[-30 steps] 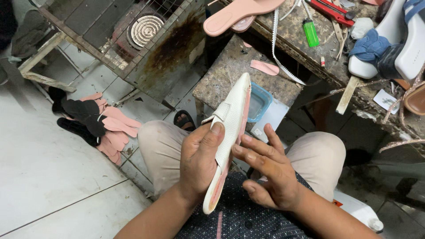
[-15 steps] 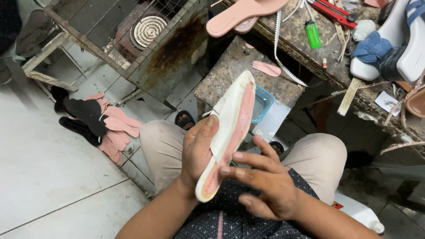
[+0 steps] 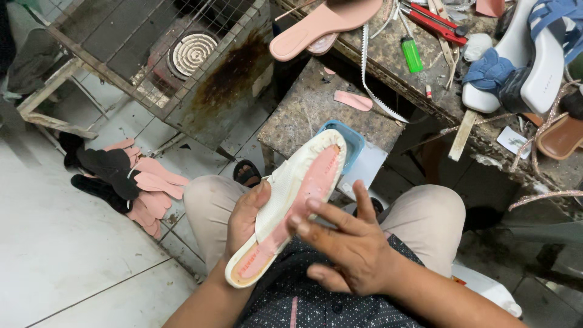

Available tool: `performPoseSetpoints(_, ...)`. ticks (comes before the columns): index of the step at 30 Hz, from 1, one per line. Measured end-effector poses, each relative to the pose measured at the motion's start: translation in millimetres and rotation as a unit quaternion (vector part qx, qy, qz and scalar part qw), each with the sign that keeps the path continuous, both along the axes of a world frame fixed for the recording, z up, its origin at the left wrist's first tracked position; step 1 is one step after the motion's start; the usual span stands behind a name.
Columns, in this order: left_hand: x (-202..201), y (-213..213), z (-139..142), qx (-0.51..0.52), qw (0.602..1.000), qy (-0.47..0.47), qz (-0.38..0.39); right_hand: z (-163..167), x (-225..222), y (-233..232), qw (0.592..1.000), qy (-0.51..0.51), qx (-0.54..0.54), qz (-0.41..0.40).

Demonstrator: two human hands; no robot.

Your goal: The person holds a white slide sandal and presses and smooths the sole against the shoe upper by hand, working around the edge to bond the parts. They dip a finger into a small blue container of liquid, continue pressing the sole edge, briefly place the sandal on a rack, then pick it back up and keep smoothing the joined edge.

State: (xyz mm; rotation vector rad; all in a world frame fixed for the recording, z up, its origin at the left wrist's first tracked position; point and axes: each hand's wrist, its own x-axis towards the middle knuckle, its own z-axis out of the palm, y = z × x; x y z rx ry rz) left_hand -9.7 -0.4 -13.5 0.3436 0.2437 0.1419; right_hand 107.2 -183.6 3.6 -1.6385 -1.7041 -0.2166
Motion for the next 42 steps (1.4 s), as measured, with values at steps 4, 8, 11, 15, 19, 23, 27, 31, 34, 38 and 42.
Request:
performPoseSetpoints(4, -5.8, 6.2, -4.6, 0.039, 0.997, 0.026, 0.061, -16.6, 24.6, -2.3, 0.989, 0.129, 0.026, -0.069)
performPoseSetpoints(8, -15.4, 13.7, -6.5, -0.059, 0.993, 0.014, 0.098, -42.6, 73.6, 9.6, 0.966, 0.094, -0.129, -0.204)
performPoseSetpoints(11, -18.4, 15.3, -10.5, -0.041, 0.991, 0.035, 0.122, -59.4, 82.0, 26.9, 0.959, 0.006, -0.191, -0.211)
performPoseSetpoints(15, -21.3, 13.4, -16.9, -0.051, 0.989, 0.041, 0.13, -67.2, 81.8, 40.0, 0.938, -0.045, -0.257, -0.228)
performPoseSetpoints(19, -27.8, 17.8, -21.8, -0.049, 0.99, 0.03, 0.131, -63.4, 74.3, 29.3, 0.949, -0.005, -0.204, -0.239)
performPoseSetpoints(23, -30.2, 21.4, -26.8, -0.057, 0.99, 0.021, 0.126, -54.9, 65.5, 14.0, 0.951, 0.013, -0.182, -0.252)
performPoseSetpoints(27, -21.9, 19.3, -25.9, -0.079, 0.993, -0.001, 0.088, -38.8, 67.7, 2.0, 0.928, 0.201, -0.198, -0.241)
performPoseSetpoints(31, -4.1, 8.2, -14.5, -0.047, 0.998, 0.005, 0.052, -19.4, 50.1, -3.0, 0.856, 0.515, 0.015, -0.039)
performPoseSetpoints(34, 13.7, 1.9, -2.7, -0.04, 0.998, -0.01, 0.038, -10.0, 30.1, 13.6, 0.938, 0.343, 0.025, -0.045)
performPoseSetpoints(38, 28.3, -3.3, 13.2, -0.061, 0.998, -0.022, 0.024, 5.7, 11.4, 20.4, 0.988, 0.151, 0.028, -0.006)
performPoseSetpoints(42, 39.5, -8.7, 21.4, 0.01, 0.998, 0.015, 0.059, 11.3, 29.5, 25.2, 0.963, 0.231, 0.059, -0.124)
